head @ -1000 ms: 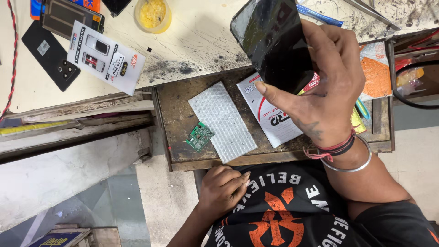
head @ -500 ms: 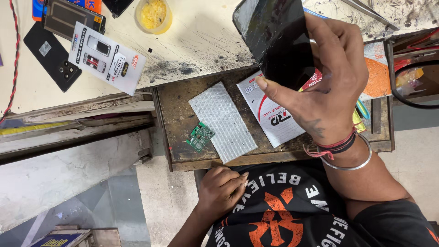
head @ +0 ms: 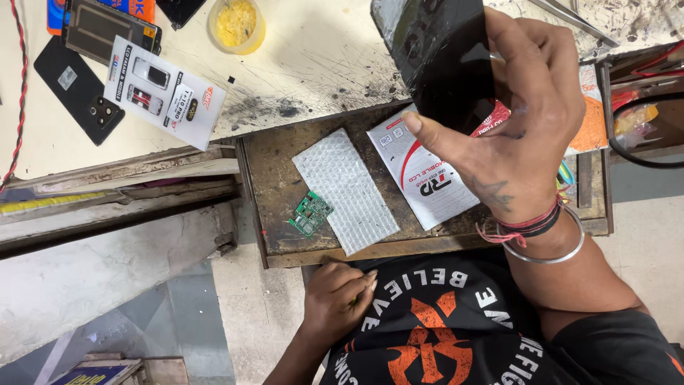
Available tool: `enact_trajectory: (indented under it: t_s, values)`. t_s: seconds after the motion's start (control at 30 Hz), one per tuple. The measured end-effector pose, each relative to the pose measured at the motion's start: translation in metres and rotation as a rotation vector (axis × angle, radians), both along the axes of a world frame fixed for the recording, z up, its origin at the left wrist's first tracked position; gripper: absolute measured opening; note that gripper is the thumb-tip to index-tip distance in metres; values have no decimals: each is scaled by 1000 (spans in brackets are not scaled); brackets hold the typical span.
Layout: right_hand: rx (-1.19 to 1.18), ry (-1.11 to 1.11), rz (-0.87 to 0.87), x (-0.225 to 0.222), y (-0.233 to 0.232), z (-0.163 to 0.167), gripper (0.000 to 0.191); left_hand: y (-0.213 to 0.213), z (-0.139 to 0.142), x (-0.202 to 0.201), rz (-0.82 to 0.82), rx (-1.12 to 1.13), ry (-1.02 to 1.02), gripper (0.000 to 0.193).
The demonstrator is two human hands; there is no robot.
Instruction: The person peels the shattered glass off a phone display assembly on the workbench, aligns the display in a white frame template, and presses it. They then place the display into a blue laminating machine and later solder a flex cable connector onto a green circuit board using a soldering iron.
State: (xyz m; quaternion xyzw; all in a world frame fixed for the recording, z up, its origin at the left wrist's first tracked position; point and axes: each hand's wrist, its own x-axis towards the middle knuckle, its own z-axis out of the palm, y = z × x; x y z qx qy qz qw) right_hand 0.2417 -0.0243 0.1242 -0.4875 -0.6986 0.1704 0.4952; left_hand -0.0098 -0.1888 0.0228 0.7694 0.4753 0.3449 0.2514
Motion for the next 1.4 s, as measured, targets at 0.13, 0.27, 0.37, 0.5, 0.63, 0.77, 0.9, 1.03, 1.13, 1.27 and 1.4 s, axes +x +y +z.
enact_trajectory:
  t_s: [0.13, 0.27, 0.37, 0.5, 0.63, 0.77, 0.9, 1.03, 1.13, 1.27, 1.4]
  values:
    - [3, -30, -19, 2, -1, -1, 73, -5, -5, -6, 35, -36, 23, 13]
    - [7, -43, -33, 4, -2, -1, 71, -13, -14, -16, 67, -58, 81, 13]
    - [19, -78, -52, 7, -1, 0, 69, -19, -20, -26, 94, -92, 124, 11]
    - [-82, -273, -135, 7, -14, 1, 75, -29, -18, -36, 182, -163, 153, 12]
    - [-279, -371, -51, 4, -42, -7, 85, -30, -7, -40, 264, -180, 107, 13]
    - [-486, -523, -62, -1, -54, -26, 86, -20, 9, -35, 302, -189, 54, 11]
    - [-458, -681, -87, -5, -54, -43, 84, 4, 15, -18, 246, -83, -23, 11]
    - [-591, -486, 0, 5, -57, -52, 79, 23, 21, 2, 182, -75, -75, 8]
    - [-1029, 480, 329, 28, -58, -59, 80, 33, 27, 15, 95, -228, -178, 8]
    - [-1128, 1004, 495, 44, -63, -74, 79, 43, 34, 30, -48, -427, -349, 18]
    - [-1056, 893, 470, 41, -69, -76, 78, 51, 39, 39, -162, -592, -406, 36]
